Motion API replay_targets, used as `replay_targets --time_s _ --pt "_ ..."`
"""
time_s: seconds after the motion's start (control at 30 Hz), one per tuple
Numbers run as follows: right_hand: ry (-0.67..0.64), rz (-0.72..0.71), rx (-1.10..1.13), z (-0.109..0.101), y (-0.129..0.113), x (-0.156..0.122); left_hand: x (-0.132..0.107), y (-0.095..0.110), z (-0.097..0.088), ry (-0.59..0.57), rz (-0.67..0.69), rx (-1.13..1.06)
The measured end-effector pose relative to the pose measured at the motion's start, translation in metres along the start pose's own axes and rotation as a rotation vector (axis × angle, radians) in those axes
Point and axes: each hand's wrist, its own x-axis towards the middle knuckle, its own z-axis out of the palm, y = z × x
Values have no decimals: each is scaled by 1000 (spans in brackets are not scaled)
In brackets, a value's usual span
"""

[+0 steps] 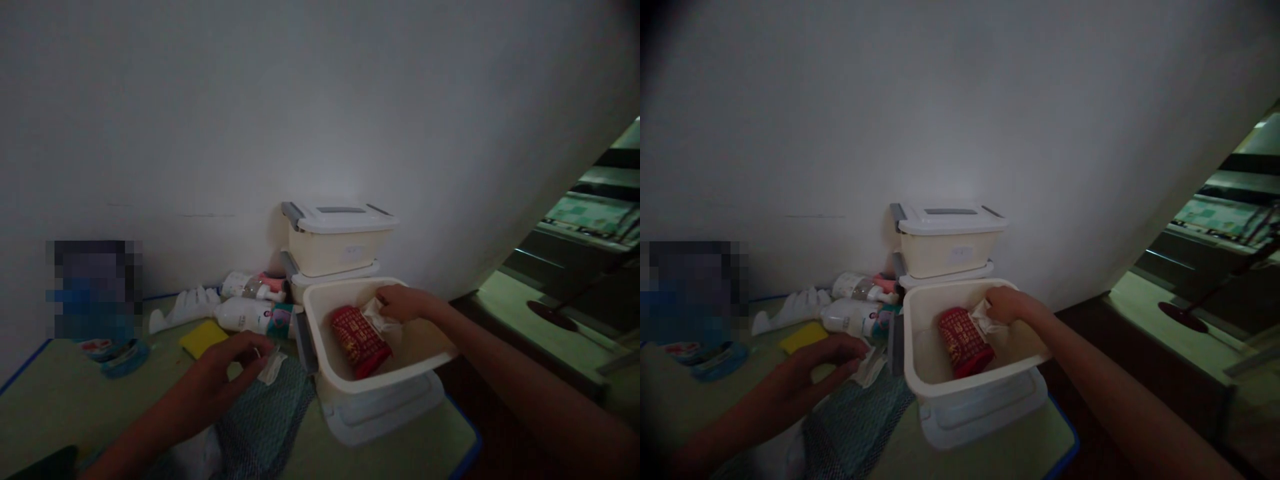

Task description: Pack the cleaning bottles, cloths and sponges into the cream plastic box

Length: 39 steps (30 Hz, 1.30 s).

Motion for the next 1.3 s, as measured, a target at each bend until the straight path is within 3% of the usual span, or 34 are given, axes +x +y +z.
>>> replay_targets --time_s 0.1,0.27,0.43,0.6,0.8,1.0,1.3 --pt "-153 20 -1 1 -11 -1 0 0 -1 -17 15 -31" --pt "-335 -63 110 -7 -32 -7 2 0 -2 -33 18 -63" --pt "-343 -37 63 -17 -29 -4 1 0 -2 -24 -16 -63" --pt "-309 22 -98 -5 -25 6 -1 3 -7 -51 -35 -62" --pt "-189 93 -185 8 -30 7 -2 5 -11 -61 -43 -46" --pt "27 141 -192 -4 -38 -10 -4 4 -22 -95 -39 -12" --pt "319 -77 51 -34 -113 -44 -15 0 -58 -95 -45 152"
